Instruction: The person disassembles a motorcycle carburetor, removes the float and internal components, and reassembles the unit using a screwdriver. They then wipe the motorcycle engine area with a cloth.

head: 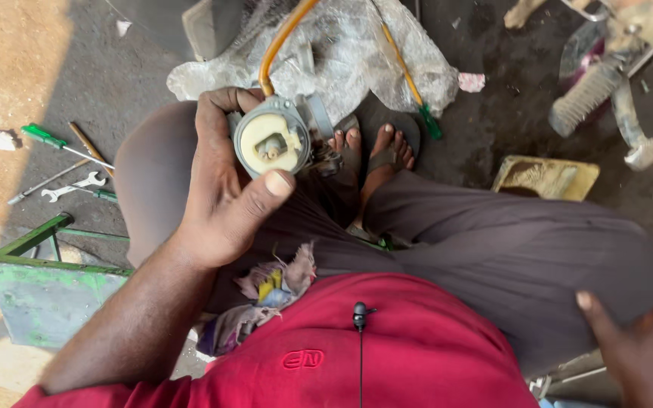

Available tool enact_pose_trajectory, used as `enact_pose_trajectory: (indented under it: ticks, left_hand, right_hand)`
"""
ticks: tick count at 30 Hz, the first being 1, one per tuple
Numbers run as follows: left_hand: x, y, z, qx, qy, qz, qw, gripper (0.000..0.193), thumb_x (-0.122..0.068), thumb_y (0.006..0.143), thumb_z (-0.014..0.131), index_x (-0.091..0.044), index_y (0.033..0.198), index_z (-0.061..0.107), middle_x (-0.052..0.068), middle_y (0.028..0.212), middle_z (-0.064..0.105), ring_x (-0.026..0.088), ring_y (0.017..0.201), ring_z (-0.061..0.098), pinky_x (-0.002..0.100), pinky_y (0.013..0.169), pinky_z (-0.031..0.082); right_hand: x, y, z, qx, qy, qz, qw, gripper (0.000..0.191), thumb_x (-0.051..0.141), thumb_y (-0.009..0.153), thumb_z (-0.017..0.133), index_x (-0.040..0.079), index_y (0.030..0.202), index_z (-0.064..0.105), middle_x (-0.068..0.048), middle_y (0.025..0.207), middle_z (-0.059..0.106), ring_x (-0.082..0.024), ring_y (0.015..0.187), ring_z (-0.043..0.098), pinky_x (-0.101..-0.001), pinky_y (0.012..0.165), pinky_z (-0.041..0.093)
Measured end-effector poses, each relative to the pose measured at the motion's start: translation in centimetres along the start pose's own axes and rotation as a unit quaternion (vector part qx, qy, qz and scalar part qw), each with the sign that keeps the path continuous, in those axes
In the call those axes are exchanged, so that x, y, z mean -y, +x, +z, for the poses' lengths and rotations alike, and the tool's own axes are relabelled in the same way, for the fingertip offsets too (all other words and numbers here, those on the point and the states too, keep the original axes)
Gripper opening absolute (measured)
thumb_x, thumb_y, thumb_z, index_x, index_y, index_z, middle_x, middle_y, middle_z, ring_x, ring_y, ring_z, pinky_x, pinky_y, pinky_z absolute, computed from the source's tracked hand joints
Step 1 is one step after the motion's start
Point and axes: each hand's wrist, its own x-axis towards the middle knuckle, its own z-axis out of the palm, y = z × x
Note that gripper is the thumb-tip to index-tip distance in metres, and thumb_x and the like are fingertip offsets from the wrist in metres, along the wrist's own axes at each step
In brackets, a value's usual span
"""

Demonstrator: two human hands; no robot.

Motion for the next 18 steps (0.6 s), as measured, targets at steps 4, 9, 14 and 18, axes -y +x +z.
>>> enact_pose_trajectory:
  ticks: [4, 9, 14, 18]
  left_hand:
    - [0.1, 1.8, -2.5, -0.031, -0.022, 0.011, 0.999, 0.081, -0.063, 0.103, 0.069, -0.001, 0.138, 0.032, 0.011, 0.120, 0.058, 0.013, 0.109, 0.057, 0.027, 0.104, 0.049]
    - [0.6, 2.0, -4.5, -0.053, -0.065, 0.010, 0.996, 0.084, -0.067, 0.102, 0.068, 0.000, 0.137, 0.033, 0.012, 0.120, 0.057, 0.014, 0.109, 0.058, 0.027, 0.103, 0.049]
    - [0.9, 2.3, -5.7, -0.075, -0.074, -0.003, 0.994, 0.085, -0.071, 0.100, 0.065, 0.001, 0.134, 0.036, 0.012, 0.121, 0.054, 0.014, 0.109, 0.055, 0.028, 0.106, 0.049]
    - [1.0, 3.5, -6.4, -0.083, -0.035, -0.025, 0.996, 0.087, -0.074, 0.099, 0.060, 0.001, 0.135, 0.038, 0.011, 0.115, 0.055, 0.013, 0.105, 0.054, 0.027, 0.100, 0.048]
  right_hand:
    - [-0.4, -0.3, -0.1, 0.111, 0.020, 0.007, 0.994, 0.085, 0.039, 0.087, 0.076, -0.010, 0.146, 0.042, -0.029, 0.134, 0.060, -0.034, 0.124, 0.062, -0.0466, 0.102, 0.051]
    - [11.3, 7.9, 1.5, 0.087, -0.101, -0.185, 0.974, 0.059, 0.026, 0.086, 0.073, 0.001, 0.138, 0.058, -0.019, 0.129, 0.066, -0.031, 0.117, 0.067, -0.0441, 0.096, 0.054]
    - [27.7, 19.6, 15.9, 0.247, -0.113, -0.458, 0.846, 0.034, 0.023, 0.090, 0.073, 0.005, 0.118, 0.068, -0.016, 0.106, 0.069, -0.036, 0.097, 0.068, -0.0454, 0.081, 0.055]
    - [36.6, 27.8, 28.6, 0.211, -0.067, -0.519, 0.826, 0.017, 0.009, 0.095, 0.067, 0.005, 0.112, 0.068, -0.017, 0.108, 0.067, -0.037, 0.096, 0.067, -0.0485, 0.080, 0.055]
